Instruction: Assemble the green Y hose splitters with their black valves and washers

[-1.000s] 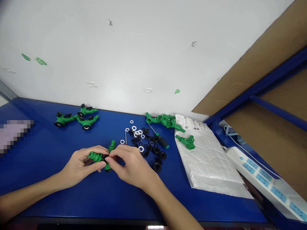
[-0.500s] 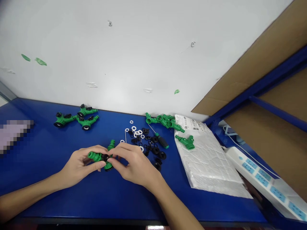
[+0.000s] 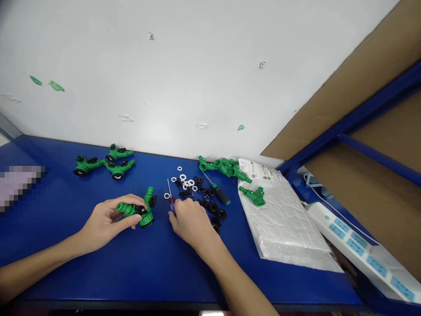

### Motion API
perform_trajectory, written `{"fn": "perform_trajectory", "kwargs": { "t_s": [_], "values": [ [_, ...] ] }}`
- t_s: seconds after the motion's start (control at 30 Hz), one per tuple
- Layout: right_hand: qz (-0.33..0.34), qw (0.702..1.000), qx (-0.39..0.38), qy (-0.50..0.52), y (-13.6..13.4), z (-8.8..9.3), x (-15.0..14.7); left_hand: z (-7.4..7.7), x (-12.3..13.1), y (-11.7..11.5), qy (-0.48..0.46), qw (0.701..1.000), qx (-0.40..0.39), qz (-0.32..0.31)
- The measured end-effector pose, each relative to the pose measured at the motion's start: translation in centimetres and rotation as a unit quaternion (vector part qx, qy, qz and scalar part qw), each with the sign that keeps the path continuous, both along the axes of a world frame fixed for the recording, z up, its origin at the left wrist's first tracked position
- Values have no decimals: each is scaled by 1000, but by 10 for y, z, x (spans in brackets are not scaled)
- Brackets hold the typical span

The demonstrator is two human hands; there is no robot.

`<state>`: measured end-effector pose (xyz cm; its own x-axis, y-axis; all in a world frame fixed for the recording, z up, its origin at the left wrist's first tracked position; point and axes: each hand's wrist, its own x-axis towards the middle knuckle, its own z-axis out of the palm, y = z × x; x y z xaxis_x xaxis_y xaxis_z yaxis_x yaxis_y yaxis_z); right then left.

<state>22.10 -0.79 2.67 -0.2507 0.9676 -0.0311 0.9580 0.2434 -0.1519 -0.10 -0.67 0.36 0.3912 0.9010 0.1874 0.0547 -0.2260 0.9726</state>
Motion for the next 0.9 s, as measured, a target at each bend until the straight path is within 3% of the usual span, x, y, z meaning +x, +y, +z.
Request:
{"fn": "perform_trajectory", "kwargs": {
  "t_s": [0.1,0.2,0.27,0.33,0.47,0.9],
  "values": [
    [-51,985,55,156,4,7,12,0,-2,2,-9,1000,6,9],
    [-59,910,131,388,6,22,32,2,-4,6,-14,999,-1,32],
    [-30,869,156,468,5,31,40,5,-5,8,-11,998,-4,54],
    [21,858,162,487,1,36,43,7,-6,10,-1,998,-6,70],
    [90,866,175,459,-4,38,38,9,-6,12,18,996,-4,87],
    [123,875,198,425,-5,34,33,3,-7,13,20,998,-14,62]
  ]
}}
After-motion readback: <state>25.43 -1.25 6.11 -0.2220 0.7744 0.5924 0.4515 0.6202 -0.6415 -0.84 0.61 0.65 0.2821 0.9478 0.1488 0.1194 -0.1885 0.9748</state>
